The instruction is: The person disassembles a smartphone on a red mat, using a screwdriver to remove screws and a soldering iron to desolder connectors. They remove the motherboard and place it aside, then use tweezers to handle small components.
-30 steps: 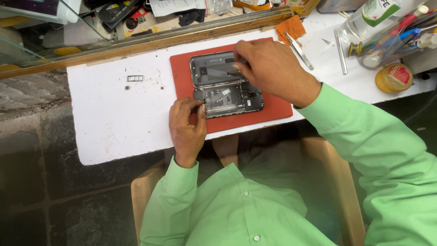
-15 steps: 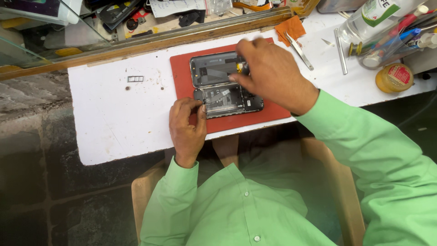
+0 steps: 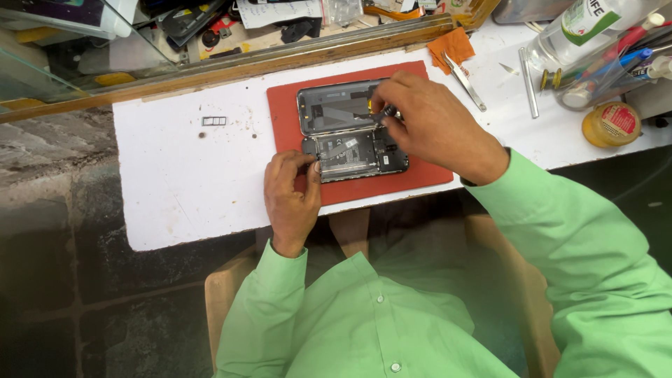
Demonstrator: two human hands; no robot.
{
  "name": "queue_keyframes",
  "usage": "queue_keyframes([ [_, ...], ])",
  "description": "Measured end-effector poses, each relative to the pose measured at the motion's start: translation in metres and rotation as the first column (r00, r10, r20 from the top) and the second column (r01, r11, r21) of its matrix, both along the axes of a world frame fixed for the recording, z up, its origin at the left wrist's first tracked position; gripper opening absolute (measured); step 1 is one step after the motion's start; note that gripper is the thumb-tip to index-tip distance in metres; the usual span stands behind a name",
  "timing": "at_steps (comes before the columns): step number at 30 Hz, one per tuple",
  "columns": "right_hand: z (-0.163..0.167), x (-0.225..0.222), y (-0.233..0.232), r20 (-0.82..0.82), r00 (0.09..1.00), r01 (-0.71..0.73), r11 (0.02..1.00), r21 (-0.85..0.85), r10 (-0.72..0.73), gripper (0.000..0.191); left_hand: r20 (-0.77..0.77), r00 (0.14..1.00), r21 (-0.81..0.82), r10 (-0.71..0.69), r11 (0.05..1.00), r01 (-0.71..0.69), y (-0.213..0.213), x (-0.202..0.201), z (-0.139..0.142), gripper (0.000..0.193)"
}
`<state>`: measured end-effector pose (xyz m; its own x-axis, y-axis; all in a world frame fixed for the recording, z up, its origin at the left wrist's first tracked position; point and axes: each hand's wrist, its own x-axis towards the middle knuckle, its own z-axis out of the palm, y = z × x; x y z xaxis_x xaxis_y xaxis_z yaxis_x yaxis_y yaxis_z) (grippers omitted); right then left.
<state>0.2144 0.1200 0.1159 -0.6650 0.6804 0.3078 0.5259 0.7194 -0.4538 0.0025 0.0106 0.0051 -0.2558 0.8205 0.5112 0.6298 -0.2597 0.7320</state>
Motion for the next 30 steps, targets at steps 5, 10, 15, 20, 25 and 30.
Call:
queue_keyframes([
  [5,-0.003,0.016,-0.011,-0.076,0.997,-0.019,1.000,-0.017,0.018,0.023,0.018,1.000,-0.002,-0.003,1.000,0.003,0.000,0.001,-0.002,0.011],
  [10,-0.017,0.033,-0.018,-0.251,0.965,0.041,0.990,-0.131,-0.074,0.021,0.013,1.000,-0.004,0.001,1.000,-0.001,0.001,0.000,-0.002,0.012],
  [15,-0.048,0.052,-0.022,-0.502,0.833,0.064,0.941,-0.331,-0.233,0.025,0.046,0.999,-0.028,-0.005,1.000,0.007,0.001,0.000,0.005,0.011],
  [20,-0.083,0.062,-0.032,-0.731,0.489,-0.161,0.775,-0.611,-0.475,0.028,0.172,0.983,-0.076,-0.059,0.994,0.073,0.002,0.012,0.021,0.013],
  [25,-0.097,0.058,-0.039,-0.768,0.434,-0.223,0.770,-0.598,-0.471,0.027,0.431,0.877,-0.112,-0.212,0.952,0.285,0.020,0.033,0.031,0.015],
  [30,-0.095,0.054,-0.045,-0.773,0.422,-0.260,0.754,-0.603,-0.473,0.027,0.517,0.829,-0.160,-0.214,0.927,0.339,0.029,0.047,0.029,0.014],
])
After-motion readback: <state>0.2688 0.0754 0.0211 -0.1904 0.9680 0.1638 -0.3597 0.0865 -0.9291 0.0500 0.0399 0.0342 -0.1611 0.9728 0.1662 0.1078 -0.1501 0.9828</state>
